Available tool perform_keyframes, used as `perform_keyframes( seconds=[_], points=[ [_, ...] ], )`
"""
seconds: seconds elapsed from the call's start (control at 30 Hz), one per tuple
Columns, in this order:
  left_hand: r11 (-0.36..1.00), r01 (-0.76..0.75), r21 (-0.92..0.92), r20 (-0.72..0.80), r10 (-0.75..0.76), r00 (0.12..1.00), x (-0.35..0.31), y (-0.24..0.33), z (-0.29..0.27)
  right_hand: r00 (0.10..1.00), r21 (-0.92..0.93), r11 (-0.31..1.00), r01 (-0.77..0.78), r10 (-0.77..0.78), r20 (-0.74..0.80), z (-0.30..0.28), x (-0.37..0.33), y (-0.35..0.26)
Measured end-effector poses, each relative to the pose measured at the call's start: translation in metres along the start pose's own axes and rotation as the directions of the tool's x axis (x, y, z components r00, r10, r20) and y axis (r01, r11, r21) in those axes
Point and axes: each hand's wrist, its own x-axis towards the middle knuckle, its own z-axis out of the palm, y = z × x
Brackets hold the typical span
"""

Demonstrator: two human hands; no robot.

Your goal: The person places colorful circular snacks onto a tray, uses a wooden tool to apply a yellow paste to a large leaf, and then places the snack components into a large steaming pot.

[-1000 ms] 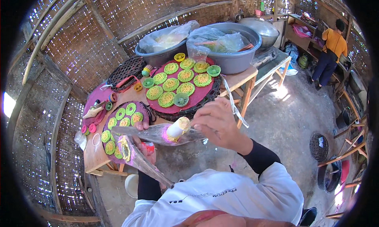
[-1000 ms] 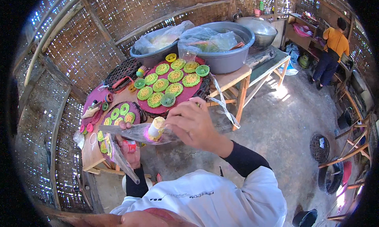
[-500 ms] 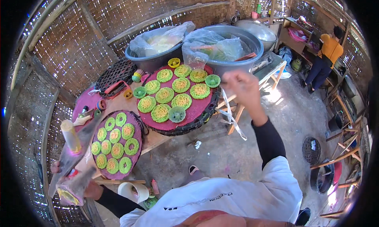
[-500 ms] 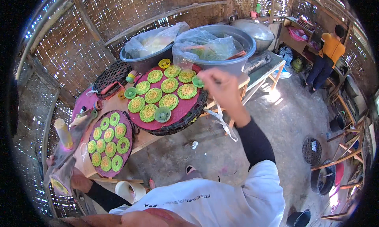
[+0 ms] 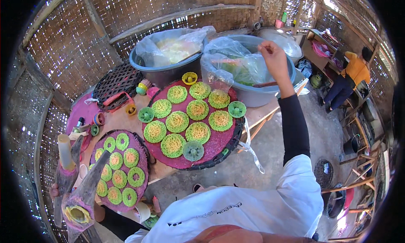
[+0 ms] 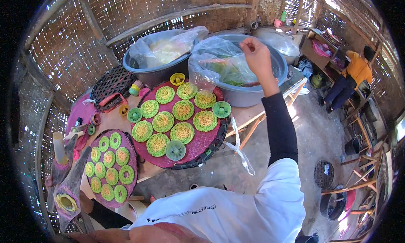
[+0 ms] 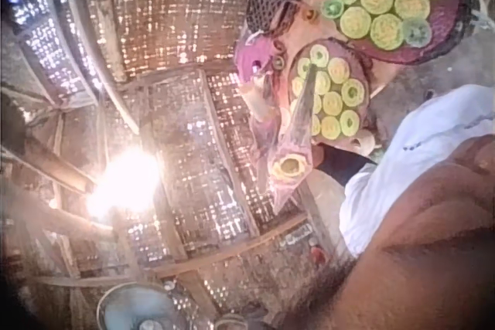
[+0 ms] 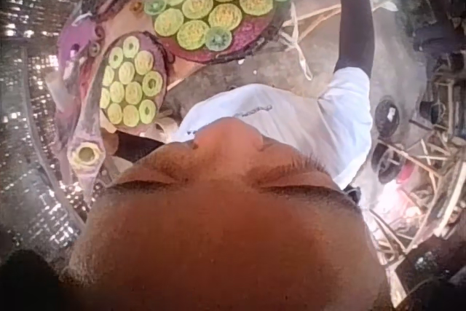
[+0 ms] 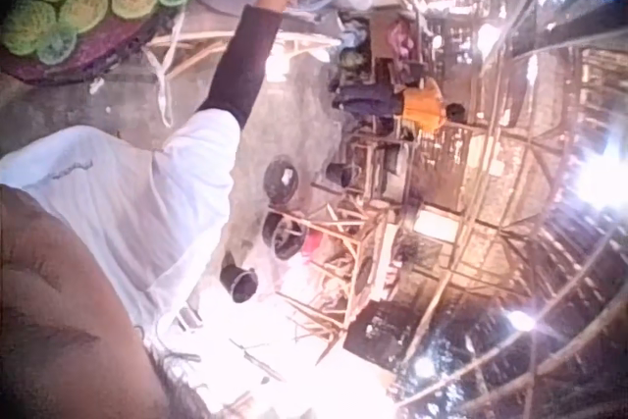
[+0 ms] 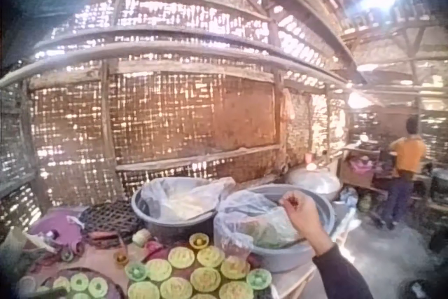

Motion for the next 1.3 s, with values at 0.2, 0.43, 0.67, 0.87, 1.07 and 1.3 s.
perform_keyframes(
  seconds=[0.2, 0.43, 0.67, 0.87, 1.07, 1.3],
  points=[
    [0.983, -0.059, 0.176, 0.022, 0.056, 0.998, 0.006, 0.033, -0.024, 0.995, -0.129, 0.988, 0.088, -0.095, -0.043, -0.042, 0.010, 0.016],
    [0.977, 0.082, 0.195, -0.042, -0.075, 0.996, 0.005, 0.100, -0.046, 0.910, 0.067, 0.989, 0.134, -0.149, 0.388, -0.046, 0.017, 0.013],
    [0.934, -0.071, 0.350, 0.030, 0.064, 0.997, 0.001, 0.121, -0.069, 0.677, 0.145, 0.921, 0.361, -0.365, 0.639, -0.008, 0.002, -0.032],
    [0.960, 0.279, 0.019, -0.187, -0.270, 0.944, -0.012, 0.061, -0.095, 0.573, 0.344, 0.835, 0.430, -0.547, 0.610, 0.026, -0.034, -0.107],
    [0.992, 0.105, 0.064, -0.116, -0.097, 0.988, -0.005, -0.026, -0.100, 0.524, 0.346, 0.755, 0.557, -0.642, 0.559, 0.060, -0.072, -0.187],
    [0.988, 0.148, 0.035, -0.087, -0.145, 0.986, -0.013, -0.118, -0.104, 0.497, 0.334, 0.780, 0.529, -0.604, 0.623, 0.119, -0.124, -0.264]
  ],
)
